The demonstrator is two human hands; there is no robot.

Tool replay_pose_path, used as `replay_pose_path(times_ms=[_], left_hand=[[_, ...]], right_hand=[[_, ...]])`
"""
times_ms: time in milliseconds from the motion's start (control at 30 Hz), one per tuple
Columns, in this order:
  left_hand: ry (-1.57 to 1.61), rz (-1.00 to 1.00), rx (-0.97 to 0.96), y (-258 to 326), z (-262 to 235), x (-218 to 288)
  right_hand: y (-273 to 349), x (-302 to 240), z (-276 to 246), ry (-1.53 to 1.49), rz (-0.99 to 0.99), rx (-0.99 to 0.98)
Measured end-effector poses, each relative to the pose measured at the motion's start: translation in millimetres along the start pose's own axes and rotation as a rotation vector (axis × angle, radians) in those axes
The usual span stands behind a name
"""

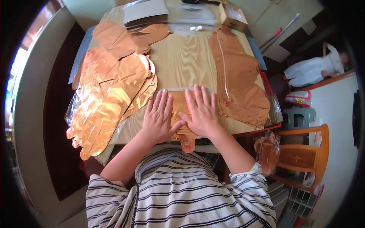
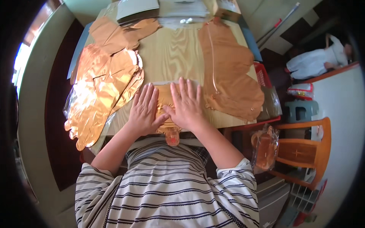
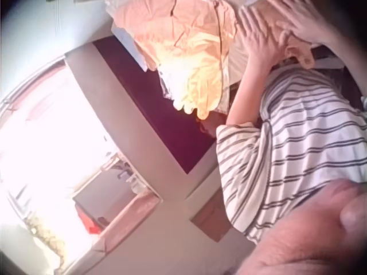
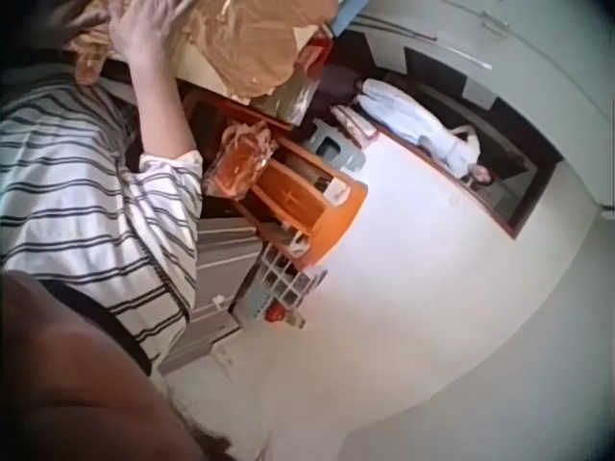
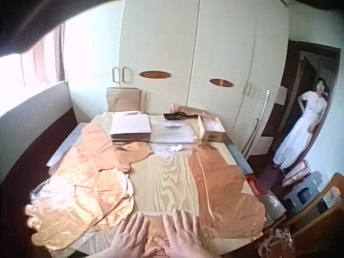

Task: Folding deflated foil balloons and placing them into retail plastic sleeves with cardboard backing.

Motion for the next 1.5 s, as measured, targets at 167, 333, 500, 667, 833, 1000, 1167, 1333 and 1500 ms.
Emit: replay_pose_path(times_ms=[167,333,500,667,833,1000,1167,1333,1500], left_hand=[[0.015,-0.003,-0.037,5.2,1.0,-1.3],[0.031,-0.004,-0.047,8.4,-3.2,-7.6],[0.036,-0.073,-0.093,35.3,-18.4,-7.7],[0.167,-0.189,-0.100,44.4,-45.0,-6.6],[0.193,-0.035,0.024,-9.7,-27.7,18.8],[0.066,-0.036,-0.001,-5.0,8.3,4.5],[0.041,-0.035,-0.012,-1.2,8.4,1.9],[0.049,-0.040,-0.034,-0.4,8.5,0.7],[0.093,-0.034,-0.073,-2.6,2.9,-6.5]], right_hand=[[3.6,0.2,2.3,0.000,-0.017,0.025],[0.7,0.6,1.6,0.004,-0.022,0.036],[1.4,-0.4,2.9,-0.004,-0.012,0.005],[3.5,1.1,3.3,-0.007,-0.015,0.023],[1.5,-2.0,4.4,-0.012,-0.035,0.026],[1.3,1.9,4.2,0.005,-0.007,0.017],[0.8,2.5,1.9,0.004,0.006,0.011],[-0.4,2.9,4.0,0.003,0.007,-0.007],[-1.5,5.8,3.1,-0.012,0.008,-0.007]])
Point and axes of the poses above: each hand's wrist, its own y-axis away from the middle knuckle, its own z-axis out of the palm, x = y × z, the point moved 9 cm from there along -y, towards the middle knuckle, and after that the axes turned 15 degrees about z, right-handed, at the moved point
